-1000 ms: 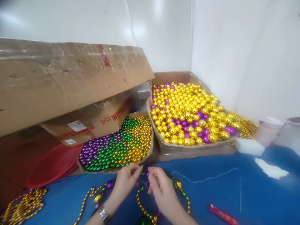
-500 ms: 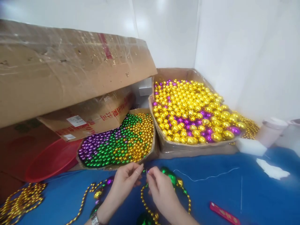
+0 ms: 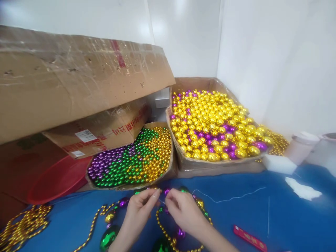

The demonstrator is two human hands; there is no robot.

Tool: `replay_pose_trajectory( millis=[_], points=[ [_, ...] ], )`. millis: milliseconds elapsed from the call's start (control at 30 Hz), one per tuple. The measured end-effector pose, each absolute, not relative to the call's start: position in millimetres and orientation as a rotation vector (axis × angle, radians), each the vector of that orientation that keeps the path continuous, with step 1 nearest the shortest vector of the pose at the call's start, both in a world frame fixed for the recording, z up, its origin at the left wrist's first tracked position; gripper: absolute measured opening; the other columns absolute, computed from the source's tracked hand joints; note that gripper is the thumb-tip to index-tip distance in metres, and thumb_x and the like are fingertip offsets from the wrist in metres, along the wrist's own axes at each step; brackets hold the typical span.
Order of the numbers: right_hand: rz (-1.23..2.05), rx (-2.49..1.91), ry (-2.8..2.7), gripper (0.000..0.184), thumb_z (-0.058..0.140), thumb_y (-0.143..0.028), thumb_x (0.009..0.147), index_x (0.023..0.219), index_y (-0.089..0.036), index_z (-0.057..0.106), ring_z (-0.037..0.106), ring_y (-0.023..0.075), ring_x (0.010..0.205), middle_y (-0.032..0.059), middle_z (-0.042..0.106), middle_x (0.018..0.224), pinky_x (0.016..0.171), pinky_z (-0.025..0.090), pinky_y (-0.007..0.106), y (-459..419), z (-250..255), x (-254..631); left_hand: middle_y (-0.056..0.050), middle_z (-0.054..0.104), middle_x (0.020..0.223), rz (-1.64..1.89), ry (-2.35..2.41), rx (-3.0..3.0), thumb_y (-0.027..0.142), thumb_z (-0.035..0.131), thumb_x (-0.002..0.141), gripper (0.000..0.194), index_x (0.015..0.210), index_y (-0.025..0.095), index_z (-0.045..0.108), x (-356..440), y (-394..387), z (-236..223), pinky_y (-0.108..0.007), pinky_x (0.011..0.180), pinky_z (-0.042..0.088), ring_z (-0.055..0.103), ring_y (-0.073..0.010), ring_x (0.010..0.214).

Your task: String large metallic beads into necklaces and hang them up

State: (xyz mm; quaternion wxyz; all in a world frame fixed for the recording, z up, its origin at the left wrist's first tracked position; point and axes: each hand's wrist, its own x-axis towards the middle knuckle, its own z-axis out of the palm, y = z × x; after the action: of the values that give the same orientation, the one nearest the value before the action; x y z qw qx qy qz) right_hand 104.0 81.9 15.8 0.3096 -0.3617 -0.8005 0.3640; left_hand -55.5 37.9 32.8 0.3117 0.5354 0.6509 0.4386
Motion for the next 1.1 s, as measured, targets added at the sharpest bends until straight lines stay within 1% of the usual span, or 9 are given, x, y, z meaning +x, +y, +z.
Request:
replay_pose_trajectory(
  millis=[100,233,433,633,733,867,933,1000,1100],
  points=[
    [0.99,-0.952,-2.124,0.022,0.045,-0.025,0.088,0.068,-0.021,0.054,0.049,0.011,0.055,-0.0056,0.055,0.058,0.052,0.03,0.022,83.5,10.8,101.1,-0.003,0.067,0.068,1.203,1.731,1.365,0.044,0.058,0.079,0.031,0.087,0.017,0.072,-55.0,36.4,24.1,-0.023,0.046,0.037,0.049,-0.0148,0.051],
    [1.053,-0.922,-2.15,0.023,0.047,-0.026,0.086,0.066,-0.021,0.055,0.046,0.01,0.053,-0.0061,0.053,0.056,0.051,0.03,0.021,85.9,5.3,95.7,-0.001,0.062,0.062,1.191,1.652,1.298,0.045,0.055,0.081,0.034,0.093,0.016,0.069,-54.2,34.9,19.7,-0.023,0.045,0.036,0.049,-0.0131,0.047],
    [1.059,-0.918,-2.181,0.024,0.045,-0.03,0.089,0.069,-0.021,0.057,0.045,0.01,0.052,-0.0064,0.051,0.055,0.049,0.029,0.021,88.2,13.0,96.3,-0.001,0.059,0.061,1.059,1.492,1.373,0.043,0.051,0.084,0.032,0.079,0.015,0.067,-60.7,33.7,25.0,-0.022,0.053,0.042,0.053,-0.0147,0.056],
    [0.923,-0.975,-2.222,0.018,0.053,-0.033,0.086,0.075,-0.025,0.065,0.052,0.0181,0.071,0.0011,0.057,0.074,0.065,0.034,0.03,97.6,19.4,149.0,-0.002,0.067,0.07,0.768,1.551,1.549,0.038,0.055,0.083,0.03,0.106,0.024,0.068,-103.1,22.8,41.3,-0.024,0.058,0.041,0.056,-0.0183,0.061],
    [0.941,-1.034,-2.172,0.024,0.051,-0.035,0.087,0.071,-0.024,0.066,0.052,0.0192,0.072,0.0026,0.055,0.074,0.067,0.037,0.032,99.8,12.8,180.6,-0.004,0.071,0.076,0.684,1.579,1.664,0.036,0.061,0.079,0.019,0.089,0.027,0.075,-129.3,15.0,47.1,-0.025,0.066,0.041,0.06,-0.0214,0.068],
    [1.589,-0.931,-1.638,0.028,0.048,-0.037,0.09,0.075,-0.022,0.065,0.053,0.017,0.072,0.0025,0.058,0.081,0.065,0.042,0.03,85.3,-3.7,191.5,-0.001,0.066,0.063,0.651,1.533,1.666,0.034,0.063,0.078,0.018,0.065,0.024,0.071,-143.5,4.5,45.2,-0.022,0.06,0.039,0.055,-0.0179,0.061],
    [1.828,-0.789,-1.285,0.025,0.047,-0.037,0.09,0.083,-0.022,0.066,0.057,0.0206,0.088,0.0056,0.062,0.096,0.072,0.046,0.033,75.4,-11.5,183.1,-0.002,0.067,0.072,0.792,1.463,1.489,0.035,0.057,0.083,0.024,0.065,0.022,0.067,-136.3,0.8,40.9,-0.023,0.065,0.041,0.056,-0.0177,0.069],
    [1.897,-0.653,-0.976,0.024,0.048,-0.039,0.088,0.085,-0.023,0.065,0.051,0.0248,0.111,0.0066,0.06,0.112,0.089,0.044,0.042,69.1,-16.5,171.7,-0.006,0.068,0.096,1.073,1.273,1.192,0.035,0.054,0.086,0.026,0.068,0.02,0.065,-120.6,0.3,34.9,-0.029,0.082,0.043,0.057,-0.0213,0.094],
    [1.861,-0.583,-0.601,0.022,0.052,-0.042,0.085,0.072,-0.025,0.059,0.055,0.0231,0.106,0.003,0.064,0.096,0.097,0.039,0.048,69.2,-17.7,159.6,-0.009,0.066,0.102,1.412,0.856,0.729,0.033,0.058,0.083,0.019,0.071,0.019,0.062,-91.0,7.0,24.4,-0.044,0.099,0.036,0.052,-0.0266,0.111]
  ],
)
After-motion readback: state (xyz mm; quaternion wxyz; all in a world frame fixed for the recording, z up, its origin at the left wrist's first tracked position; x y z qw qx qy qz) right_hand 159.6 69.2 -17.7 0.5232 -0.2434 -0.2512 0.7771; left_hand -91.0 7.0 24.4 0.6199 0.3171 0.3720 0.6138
